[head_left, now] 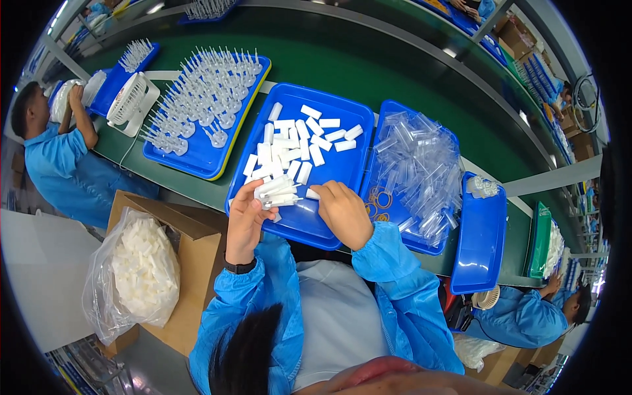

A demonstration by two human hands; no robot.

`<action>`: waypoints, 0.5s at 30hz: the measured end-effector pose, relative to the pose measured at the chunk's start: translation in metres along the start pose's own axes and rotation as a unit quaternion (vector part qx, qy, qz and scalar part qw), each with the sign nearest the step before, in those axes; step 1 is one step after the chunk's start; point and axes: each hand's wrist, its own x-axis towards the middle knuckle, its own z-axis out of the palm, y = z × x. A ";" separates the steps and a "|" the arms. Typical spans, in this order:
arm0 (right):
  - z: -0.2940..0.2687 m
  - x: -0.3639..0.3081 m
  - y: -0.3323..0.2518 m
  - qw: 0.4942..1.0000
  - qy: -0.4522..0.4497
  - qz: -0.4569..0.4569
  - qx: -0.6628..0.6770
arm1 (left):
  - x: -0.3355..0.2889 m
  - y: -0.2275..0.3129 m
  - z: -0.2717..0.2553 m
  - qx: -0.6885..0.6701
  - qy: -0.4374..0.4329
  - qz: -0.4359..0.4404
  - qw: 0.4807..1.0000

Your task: The person assembles white plastic filter components into clear plastic housings and secures them with rubber bands by hand on an assembly line.

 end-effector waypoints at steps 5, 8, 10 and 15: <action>-0.017 -0.001 0.002 0.997 0.022 0.015 0.071 | -0.001 -0.001 0.003 0.000 0.002 -0.003 1.000; -0.025 -0.001 -0.001 0.991 0.025 0.031 0.131 | -0.001 -0.001 0.005 -0.003 -0.002 -0.005 1.000; -0.025 -0.007 0.003 0.993 -0.003 0.001 0.118 | -0.001 -0.001 0.007 -0.006 -0.003 -0.009 1.000; -0.027 -0.020 0.001 0.989 -0.086 -0.074 0.091 | 0.000 -0.001 0.007 -0.002 -0.001 -0.016 1.000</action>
